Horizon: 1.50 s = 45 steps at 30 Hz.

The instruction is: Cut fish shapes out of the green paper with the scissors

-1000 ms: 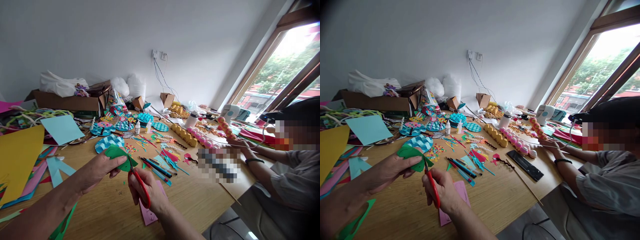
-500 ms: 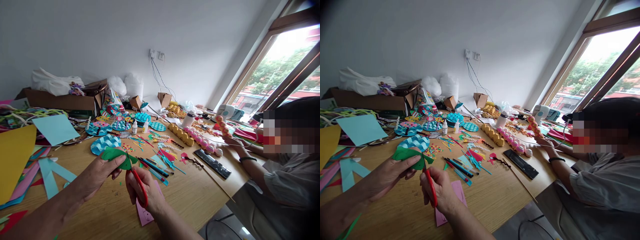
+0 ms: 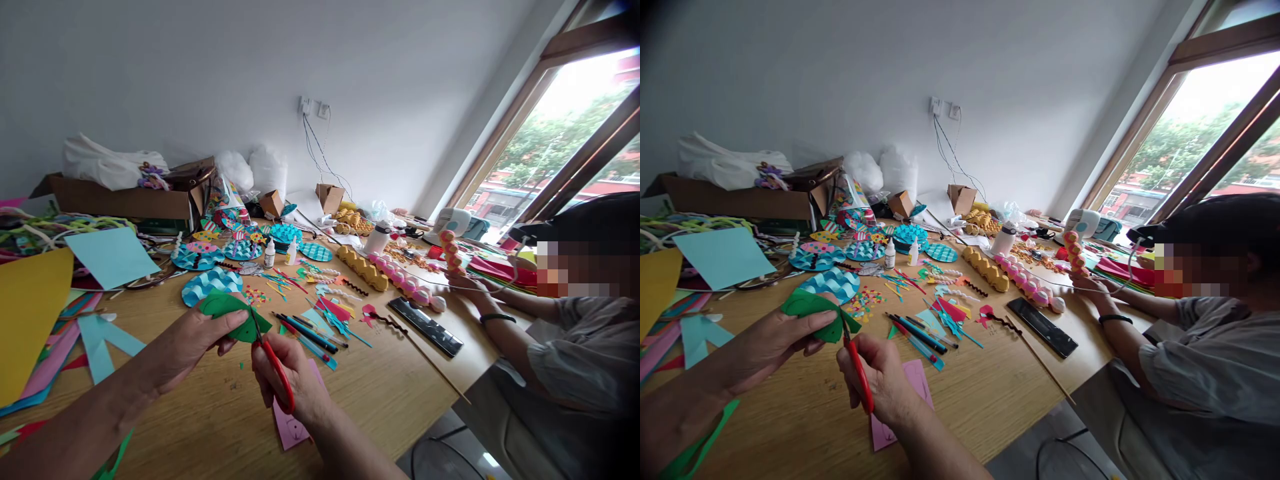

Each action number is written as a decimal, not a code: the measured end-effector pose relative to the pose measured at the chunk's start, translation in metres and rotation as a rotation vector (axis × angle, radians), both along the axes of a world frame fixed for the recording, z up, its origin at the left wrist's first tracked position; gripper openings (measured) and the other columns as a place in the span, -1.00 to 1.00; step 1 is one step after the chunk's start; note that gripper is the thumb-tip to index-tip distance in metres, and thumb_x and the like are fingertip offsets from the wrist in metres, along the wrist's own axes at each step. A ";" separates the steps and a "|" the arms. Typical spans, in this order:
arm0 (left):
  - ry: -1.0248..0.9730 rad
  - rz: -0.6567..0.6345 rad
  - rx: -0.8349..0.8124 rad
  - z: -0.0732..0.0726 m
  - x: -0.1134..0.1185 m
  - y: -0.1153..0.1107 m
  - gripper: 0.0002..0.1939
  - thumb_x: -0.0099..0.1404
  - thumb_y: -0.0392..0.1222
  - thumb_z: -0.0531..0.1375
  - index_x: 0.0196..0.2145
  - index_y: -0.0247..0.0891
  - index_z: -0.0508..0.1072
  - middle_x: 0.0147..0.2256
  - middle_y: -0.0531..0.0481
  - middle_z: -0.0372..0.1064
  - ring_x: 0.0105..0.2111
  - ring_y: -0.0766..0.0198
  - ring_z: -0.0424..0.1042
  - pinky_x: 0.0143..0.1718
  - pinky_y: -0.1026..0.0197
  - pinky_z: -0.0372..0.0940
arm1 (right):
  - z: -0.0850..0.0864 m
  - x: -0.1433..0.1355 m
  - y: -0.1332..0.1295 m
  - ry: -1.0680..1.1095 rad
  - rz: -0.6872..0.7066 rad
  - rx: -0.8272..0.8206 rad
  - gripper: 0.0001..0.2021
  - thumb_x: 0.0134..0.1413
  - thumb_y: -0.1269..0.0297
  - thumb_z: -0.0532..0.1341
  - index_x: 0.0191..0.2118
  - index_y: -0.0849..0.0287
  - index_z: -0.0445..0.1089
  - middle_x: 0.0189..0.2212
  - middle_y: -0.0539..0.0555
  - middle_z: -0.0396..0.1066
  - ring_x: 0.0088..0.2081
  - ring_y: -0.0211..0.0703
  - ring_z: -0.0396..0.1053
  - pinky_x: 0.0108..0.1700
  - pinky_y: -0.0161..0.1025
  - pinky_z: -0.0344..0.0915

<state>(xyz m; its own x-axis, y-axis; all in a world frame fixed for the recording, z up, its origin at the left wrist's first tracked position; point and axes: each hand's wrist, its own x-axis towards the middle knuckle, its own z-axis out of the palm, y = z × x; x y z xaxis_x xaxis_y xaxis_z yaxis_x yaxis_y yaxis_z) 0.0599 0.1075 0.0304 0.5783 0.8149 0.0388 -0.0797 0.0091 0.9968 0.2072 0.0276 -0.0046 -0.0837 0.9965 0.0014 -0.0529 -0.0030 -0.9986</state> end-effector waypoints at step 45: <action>0.204 -0.097 -0.035 0.010 -0.013 0.011 -0.66 -0.02 0.08 0.34 -0.57 -0.18 0.33 -0.61 0.17 0.19 -0.61 0.37 0.07 -0.58 0.28 0.06 | -0.004 0.001 0.000 -0.245 -0.046 0.042 -0.60 0.12 0.08 0.22 -0.60 0.13 0.09 -0.72 -0.16 0.00 -0.66 -0.40 0.03 -0.63 -0.42 -0.07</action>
